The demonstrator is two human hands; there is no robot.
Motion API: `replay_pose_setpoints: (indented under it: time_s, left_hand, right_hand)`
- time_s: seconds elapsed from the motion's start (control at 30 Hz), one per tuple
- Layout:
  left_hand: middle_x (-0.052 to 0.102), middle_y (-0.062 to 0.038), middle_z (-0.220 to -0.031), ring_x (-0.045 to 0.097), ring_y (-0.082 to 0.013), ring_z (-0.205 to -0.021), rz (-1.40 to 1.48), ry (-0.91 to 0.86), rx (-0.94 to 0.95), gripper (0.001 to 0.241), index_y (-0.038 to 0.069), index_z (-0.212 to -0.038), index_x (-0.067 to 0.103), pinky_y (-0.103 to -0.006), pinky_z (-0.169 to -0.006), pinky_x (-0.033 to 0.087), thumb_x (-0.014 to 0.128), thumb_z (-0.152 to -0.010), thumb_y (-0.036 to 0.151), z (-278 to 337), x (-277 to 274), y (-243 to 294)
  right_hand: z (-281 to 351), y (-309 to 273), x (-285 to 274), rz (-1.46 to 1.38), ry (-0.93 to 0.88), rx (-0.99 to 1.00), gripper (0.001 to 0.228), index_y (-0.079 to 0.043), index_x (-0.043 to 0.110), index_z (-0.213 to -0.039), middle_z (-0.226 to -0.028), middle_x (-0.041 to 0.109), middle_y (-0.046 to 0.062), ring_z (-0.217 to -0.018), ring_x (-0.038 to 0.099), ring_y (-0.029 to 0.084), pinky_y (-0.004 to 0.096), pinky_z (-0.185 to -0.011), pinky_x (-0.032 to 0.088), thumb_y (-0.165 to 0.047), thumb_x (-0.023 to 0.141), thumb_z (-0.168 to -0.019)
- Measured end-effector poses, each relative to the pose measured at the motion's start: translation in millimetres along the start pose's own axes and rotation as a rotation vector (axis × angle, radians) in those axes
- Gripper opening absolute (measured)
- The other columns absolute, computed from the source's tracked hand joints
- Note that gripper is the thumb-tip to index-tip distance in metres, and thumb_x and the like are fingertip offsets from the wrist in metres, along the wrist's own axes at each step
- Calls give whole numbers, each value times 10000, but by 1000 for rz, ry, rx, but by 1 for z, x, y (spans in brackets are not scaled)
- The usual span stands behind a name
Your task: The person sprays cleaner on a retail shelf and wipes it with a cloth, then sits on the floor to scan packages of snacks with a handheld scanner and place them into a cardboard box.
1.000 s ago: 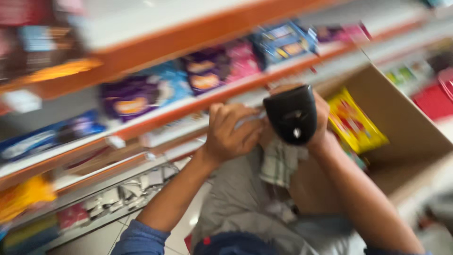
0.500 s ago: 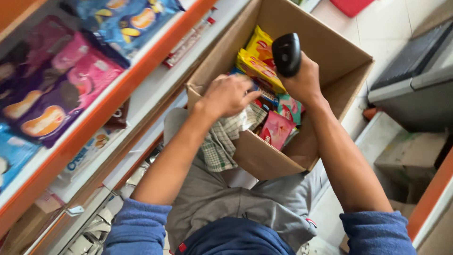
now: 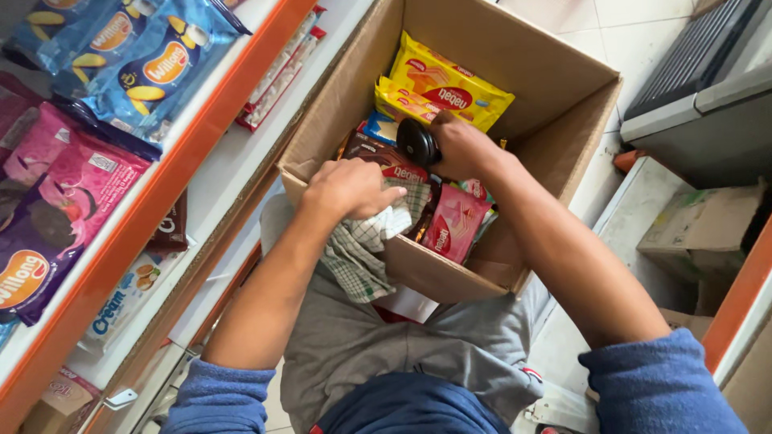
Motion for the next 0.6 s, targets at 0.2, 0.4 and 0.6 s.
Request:
replay_pose_setpoints:
  time_s: [0.2,0.4,0.6]
  left_hand:
    - [715,-218,-1159,663,-397,-1141,14,-10,-1,625,68,-1052,782,-506,-1018,494,530,-938,628,0,2,-3]
    - [706,-181,-1212,643,-369,-1189,47,14,52,566,101,-1113,768,-510,-1030,485,525,-944,583,1,0,1]
    - [599,-156,-1381,544,-335,-1311,77,53,75,586,152,-1340,614,-516,-1074,427,532,-945,577,-1,-1,6]
  right_hand:
    - [-1,20,63,15,-469,316,456,-68,728,-1117,-1092,713,231,-1070,671,400,463,-928,536,-296,807,-731]
    - [-17,27,30,144,23,68,507,21,714,-1095,-1298,580,330,-1173,570,475,445,-990,488,-161,802,-631]
    - [9,76,64,136,-396,511,675,29,602,-1243,-1320,557,303,-1180,580,450,471,-1000,502,-220,820,-655]
Point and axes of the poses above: each hand's wrist, its own z-axis away from the middle knuckle, its own x-axis out of the palm, y = z × x, the point moved 9 cm from there along -z, towards the middle knuckle
